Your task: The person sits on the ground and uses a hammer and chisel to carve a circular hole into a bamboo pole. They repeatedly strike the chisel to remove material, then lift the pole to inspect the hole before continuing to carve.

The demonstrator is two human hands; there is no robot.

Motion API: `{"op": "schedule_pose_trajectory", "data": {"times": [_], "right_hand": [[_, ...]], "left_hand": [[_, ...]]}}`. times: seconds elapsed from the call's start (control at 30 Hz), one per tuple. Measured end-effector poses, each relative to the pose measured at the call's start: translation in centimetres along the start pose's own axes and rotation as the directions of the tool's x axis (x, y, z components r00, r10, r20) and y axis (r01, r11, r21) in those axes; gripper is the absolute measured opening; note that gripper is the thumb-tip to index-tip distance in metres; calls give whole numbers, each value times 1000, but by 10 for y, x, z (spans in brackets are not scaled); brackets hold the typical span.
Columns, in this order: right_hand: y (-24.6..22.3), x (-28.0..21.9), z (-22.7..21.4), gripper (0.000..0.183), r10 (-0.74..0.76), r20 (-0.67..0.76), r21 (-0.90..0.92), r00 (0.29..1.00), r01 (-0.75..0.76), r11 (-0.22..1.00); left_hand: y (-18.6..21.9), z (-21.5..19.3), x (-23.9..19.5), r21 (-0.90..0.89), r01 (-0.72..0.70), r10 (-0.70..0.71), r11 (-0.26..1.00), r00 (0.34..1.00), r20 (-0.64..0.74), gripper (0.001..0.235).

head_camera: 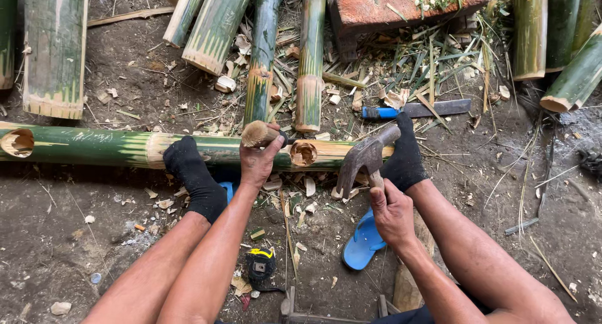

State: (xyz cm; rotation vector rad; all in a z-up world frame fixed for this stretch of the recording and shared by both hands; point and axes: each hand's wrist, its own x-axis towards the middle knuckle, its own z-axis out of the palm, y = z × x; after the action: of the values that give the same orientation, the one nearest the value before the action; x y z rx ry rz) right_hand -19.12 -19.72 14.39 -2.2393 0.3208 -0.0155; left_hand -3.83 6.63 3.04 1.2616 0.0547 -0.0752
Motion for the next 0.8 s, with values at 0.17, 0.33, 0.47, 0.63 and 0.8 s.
{"op": "schedule_pose_trajectory", "data": {"times": [0.17,0.33,0.47,0.63,0.8], "right_hand": [[-6,3,1,55,-27,11,-44,1000,27,999],[-22,9,-2,53,-81,16,-97,997,83,992],[-37,15,-9,50,-218,57,-96,974,223,970],[-51,48,10,51,-429,224,-164,875,468,868],[-86,103,26,49,-21,389,-345,921,167,923]], "left_hand": [[-4,-1,-1,-42,-15,16,999,999,27,30],[-9,11,-13,69,54,-53,996,999,-11,38],[-21,27,-24,311,-232,188,921,968,167,37],[-36,27,-23,217,-489,400,845,847,351,61],[-29,25,-4,531,-170,28,830,964,265,47]]}}
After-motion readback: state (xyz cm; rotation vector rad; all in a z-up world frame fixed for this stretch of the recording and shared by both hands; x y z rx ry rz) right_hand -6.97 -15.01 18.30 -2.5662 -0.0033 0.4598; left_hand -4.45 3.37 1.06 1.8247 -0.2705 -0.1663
